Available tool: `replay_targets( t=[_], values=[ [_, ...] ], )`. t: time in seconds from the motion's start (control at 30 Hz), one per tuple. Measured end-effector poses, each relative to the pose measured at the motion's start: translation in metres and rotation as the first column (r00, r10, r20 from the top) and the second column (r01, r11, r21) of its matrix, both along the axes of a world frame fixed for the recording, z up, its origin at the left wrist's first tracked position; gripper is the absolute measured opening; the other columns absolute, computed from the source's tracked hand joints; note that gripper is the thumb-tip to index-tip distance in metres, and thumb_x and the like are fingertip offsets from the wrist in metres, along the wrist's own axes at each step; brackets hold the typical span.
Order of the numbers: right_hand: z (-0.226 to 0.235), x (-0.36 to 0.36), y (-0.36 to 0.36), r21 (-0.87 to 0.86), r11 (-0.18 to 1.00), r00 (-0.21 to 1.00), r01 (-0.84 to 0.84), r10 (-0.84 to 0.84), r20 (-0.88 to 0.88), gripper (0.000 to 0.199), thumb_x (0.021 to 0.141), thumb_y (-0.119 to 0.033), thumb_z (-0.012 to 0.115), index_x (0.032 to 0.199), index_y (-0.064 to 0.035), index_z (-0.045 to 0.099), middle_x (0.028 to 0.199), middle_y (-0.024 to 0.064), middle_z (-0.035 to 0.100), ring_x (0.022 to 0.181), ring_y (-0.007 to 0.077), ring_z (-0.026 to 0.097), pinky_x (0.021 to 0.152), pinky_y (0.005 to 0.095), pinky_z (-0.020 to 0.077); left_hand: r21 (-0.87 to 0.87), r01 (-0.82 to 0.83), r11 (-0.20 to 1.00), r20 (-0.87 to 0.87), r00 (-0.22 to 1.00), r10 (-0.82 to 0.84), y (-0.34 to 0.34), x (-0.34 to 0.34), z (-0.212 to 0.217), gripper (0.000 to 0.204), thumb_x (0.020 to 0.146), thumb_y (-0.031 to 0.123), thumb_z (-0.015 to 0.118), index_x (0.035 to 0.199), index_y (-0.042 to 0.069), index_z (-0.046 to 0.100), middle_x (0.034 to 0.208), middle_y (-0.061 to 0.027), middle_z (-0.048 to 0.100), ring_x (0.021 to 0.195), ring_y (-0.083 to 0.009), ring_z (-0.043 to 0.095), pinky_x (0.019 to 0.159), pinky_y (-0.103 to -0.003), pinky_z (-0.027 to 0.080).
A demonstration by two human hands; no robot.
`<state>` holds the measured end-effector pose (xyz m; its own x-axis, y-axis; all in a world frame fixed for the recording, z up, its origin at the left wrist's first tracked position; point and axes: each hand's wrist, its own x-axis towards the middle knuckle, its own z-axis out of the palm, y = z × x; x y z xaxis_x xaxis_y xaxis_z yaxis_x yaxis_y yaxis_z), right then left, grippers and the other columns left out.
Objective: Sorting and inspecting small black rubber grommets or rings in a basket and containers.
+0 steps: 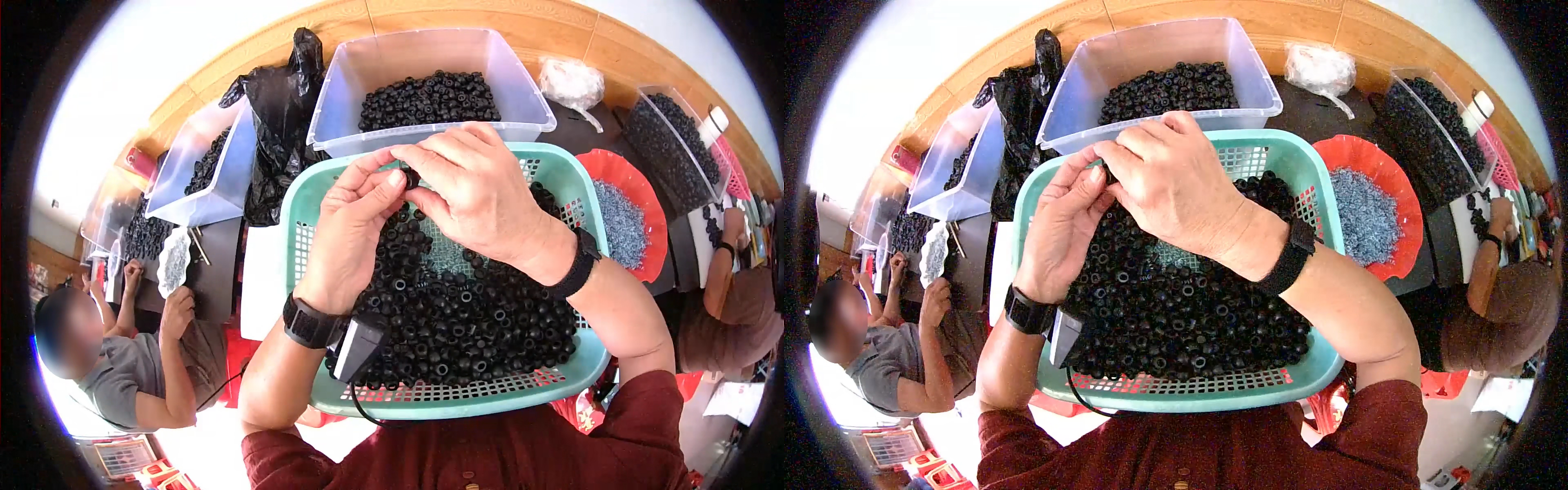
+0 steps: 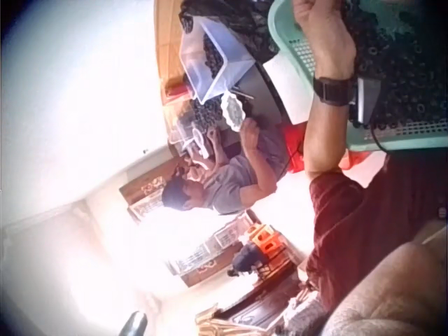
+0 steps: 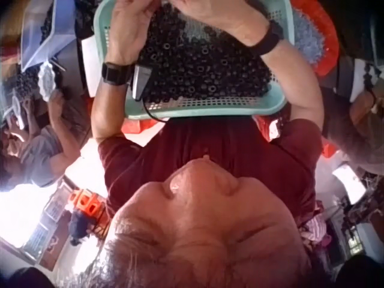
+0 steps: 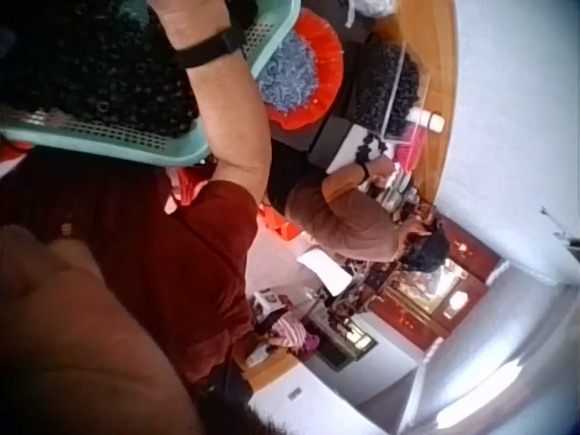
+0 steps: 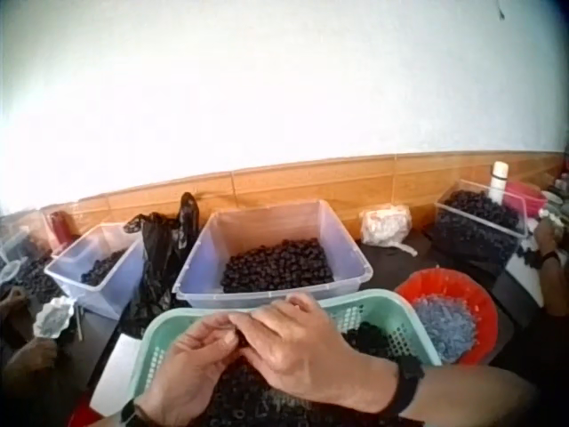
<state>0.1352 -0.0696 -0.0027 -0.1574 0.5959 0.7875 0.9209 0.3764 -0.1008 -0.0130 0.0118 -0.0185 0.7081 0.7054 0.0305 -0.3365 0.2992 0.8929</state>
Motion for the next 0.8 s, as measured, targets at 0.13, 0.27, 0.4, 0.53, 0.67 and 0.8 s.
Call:
replay_targets(
  t=[0.13, 0.27, 0.4, 0.53, 0.67, 0.8],
  values=[
    [0.0024, -0.0008, -0.0015, 0.047, 0.997, 0.998, 0.059, -0.06, 0.014, 0.04, 0.063, -0.008, 0.074, 0.101, -0.0046, 0.063, 0.083, 0.0043, 0.06, 0.078, 0.0215, 0.059, 0.073, 0.0349, 0.0418, 0.011, -0.009, 1.0, -0.042, 0.999, 0.009, -0.0011, 0.0009, 0.0048, 0.023, 0.089, 0.013, 0.062, 0.111, 0.007, 0.06, 0.096, 0.0012, 0.063, 0.084, -0.0056, 0.056, 0.077, -0.022, 0.042],
    [0.0021, -0.0013, -0.001, 0.039, 0.997, 0.998, 0.063, -0.064, 0.027, 0.04, 0.062, -0.009, 0.075, 0.1, -0.0053, 0.064, 0.079, 0.0027, 0.059, 0.075, 0.0196, 0.058, 0.072, 0.0338, 0.0403, 0.016, 0.035, 0.999, -0.108, 0.994, -0.033, -0.0009, -0.0011, 0.007, 0.016, 0.091, 0.018, 0.057, 0.102, 0.009, 0.064, 0.097, 0.0031, 0.064, 0.088, -0.0051, 0.055, 0.079, -0.023, 0.04],
    [0.004, -0.0023, -0.0022, 0.053, 0.997, 0.998, 0.053, -0.054, 0.014, 0.039, 0.061, -0.008, 0.075, 0.098, -0.0059, 0.064, 0.078, 0.002, 0.058, 0.074, 0.019, 0.058, 0.072, 0.0332, 0.0401, -0.008, 0.062, 0.998, -0.104, 0.993, -0.063, 0.0016, -0.0029, 0.0071, 0.017, 0.091, 0.022, 0.055, 0.099, 0.01, 0.065, 0.099, 0.002, 0.064, 0.089, -0.0065, 0.056, 0.08, -0.025, 0.04],
    [0.0045, -0.0019, -0.0027, 0.024, 0.999, 0.998, 0.032, -0.03, -0.052, 0.041, 0.059, -0.008, 0.077, 0.099, -0.0063, 0.064, 0.078, 0.0009, 0.058, 0.073, 0.0188, 0.058, 0.072, 0.0326, 0.0402, -0.002, 0.049, 0.999, -0.083, 0.995, -0.049, -0.0001, -0.0027, 0.0093, 0.018, 0.09, 0.022, 0.055, 0.099, 0.009, 0.065, 0.099, 0.0007, 0.064, 0.091, -0.0079, 0.056, 0.081, -0.026, 0.039],
    [0.004, 0.0006, -0.0025, 0.005, 1.0, 0.998, 0.006, -0.006, -0.065, 0.033, 0.065, -0.016, 0.074, 0.095, -0.0091, 0.062, 0.082, 0.0021, 0.056, 0.078, 0.0199, 0.058, 0.073, 0.0345, 0.0387, -0.021, 0.064, 0.998, -0.042, 0.997, -0.065, 0.0001, -0.0039, 0.0078, 0.019, 0.09, 0.022, 0.054, 0.099, 0.009, 0.065, 0.099, -0.0007, 0.064, 0.092, -0.0086, 0.056, 0.082, -0.026, 0.039],
    [0.0062, 0.0005, -0.0031, -0.015, 1.0, 0.997, -0.007, 0.005, -0.076, 0.032, 0.065, -0.017, 0.074, 0.094, -0.009, 0.062, 0.082, 0.0017, 0.056, 0.077, 0.02, 0.058, 0.073, 0.0342, 0.0385, -0.045, 0.094, 0.995, -0.015, 0.995, -0.095, 0.0008, -0.0035, 0.0081, 0.021, 0.091, 0.023, 0.052, 0.101, 0.008, 0.063, 0.1, -0.0018, 0.063, 0.093, -0.0101, 0.056, 0.084, -0.027, 0.039]
  ],
)
